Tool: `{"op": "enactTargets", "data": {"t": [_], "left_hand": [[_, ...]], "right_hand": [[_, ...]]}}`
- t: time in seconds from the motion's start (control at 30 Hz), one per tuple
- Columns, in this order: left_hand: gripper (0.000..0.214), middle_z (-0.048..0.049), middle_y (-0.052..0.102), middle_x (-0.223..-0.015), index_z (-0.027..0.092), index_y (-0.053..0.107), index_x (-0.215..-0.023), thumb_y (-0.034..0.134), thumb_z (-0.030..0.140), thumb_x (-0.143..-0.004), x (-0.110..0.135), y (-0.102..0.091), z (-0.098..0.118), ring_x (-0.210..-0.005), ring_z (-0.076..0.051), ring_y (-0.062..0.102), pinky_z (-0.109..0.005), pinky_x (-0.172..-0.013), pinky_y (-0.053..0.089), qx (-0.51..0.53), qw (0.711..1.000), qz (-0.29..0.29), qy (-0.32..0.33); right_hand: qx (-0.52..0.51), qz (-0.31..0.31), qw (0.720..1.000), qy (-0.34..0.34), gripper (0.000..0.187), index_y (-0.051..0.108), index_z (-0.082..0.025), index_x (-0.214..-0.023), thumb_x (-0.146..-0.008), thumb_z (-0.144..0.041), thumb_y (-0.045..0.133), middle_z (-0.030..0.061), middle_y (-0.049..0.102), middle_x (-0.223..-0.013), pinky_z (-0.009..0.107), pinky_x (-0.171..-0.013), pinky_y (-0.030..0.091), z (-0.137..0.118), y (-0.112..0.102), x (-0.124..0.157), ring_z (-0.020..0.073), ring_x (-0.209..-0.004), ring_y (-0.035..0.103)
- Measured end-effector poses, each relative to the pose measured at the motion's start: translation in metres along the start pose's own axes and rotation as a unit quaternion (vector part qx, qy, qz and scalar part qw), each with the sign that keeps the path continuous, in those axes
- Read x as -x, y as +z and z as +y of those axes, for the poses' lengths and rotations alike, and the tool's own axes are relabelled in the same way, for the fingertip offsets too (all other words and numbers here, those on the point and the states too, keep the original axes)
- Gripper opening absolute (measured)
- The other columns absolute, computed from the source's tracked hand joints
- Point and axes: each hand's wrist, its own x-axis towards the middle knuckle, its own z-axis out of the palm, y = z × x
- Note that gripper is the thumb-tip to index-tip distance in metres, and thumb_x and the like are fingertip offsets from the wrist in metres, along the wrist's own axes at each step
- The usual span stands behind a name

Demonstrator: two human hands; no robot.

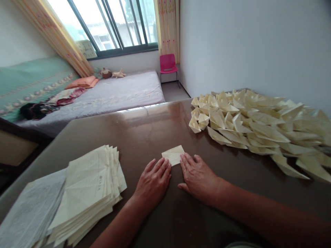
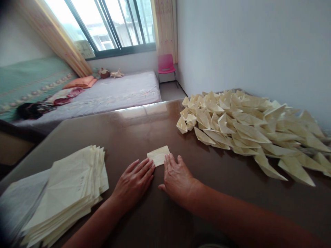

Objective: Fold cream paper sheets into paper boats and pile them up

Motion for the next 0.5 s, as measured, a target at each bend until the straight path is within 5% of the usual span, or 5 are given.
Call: {"op": "enactTargets", "data": {"t": [0.33, 0.5], "left_hand": [[0.025, -0.0062, 0.070, -0.112, 0.017, 0.068, -0.106, 0.048, 0.024, -0.092, -0.001, -0.006, 0.006, -0.104, -0.024, 0.063, -0.039, -0.089, 0.045, -0.045, 0.997, 0.036, -0.042], [0.018, -0.0013, 0.071, -0.104, 0.022, 0.067, -0.096, 0.051, 0.030, -0.092, -0.001, -0.005, 0.000, -0.100, -0.021, 0.063, -0.036, -0.087, 0.046, -0.018, 0.996, 0.048, -0.071]], "right_hand": [[0.016, -0.015, 1.000, 0.019, 0.061, 0.051, 0.006, -0.129, -0.089, -0.040, 0.054, 0.0307, 0.045, -0.136, 0.053, -0.094, 0.040, -0.005, -0.010, -0.002, 0.0391, -0.124, 0.045], [-0.002, 0.044, 0.999, 0.022, 0.031, 0.069, -0.010, -0.098, -0.094, -0.030, 0.046, 0.0182, 0.068, -0.099, 0.045, -0.079, 0.043, 0.008, -0.012, -0.012, 0.0302, -0.095, 0.058]]}}
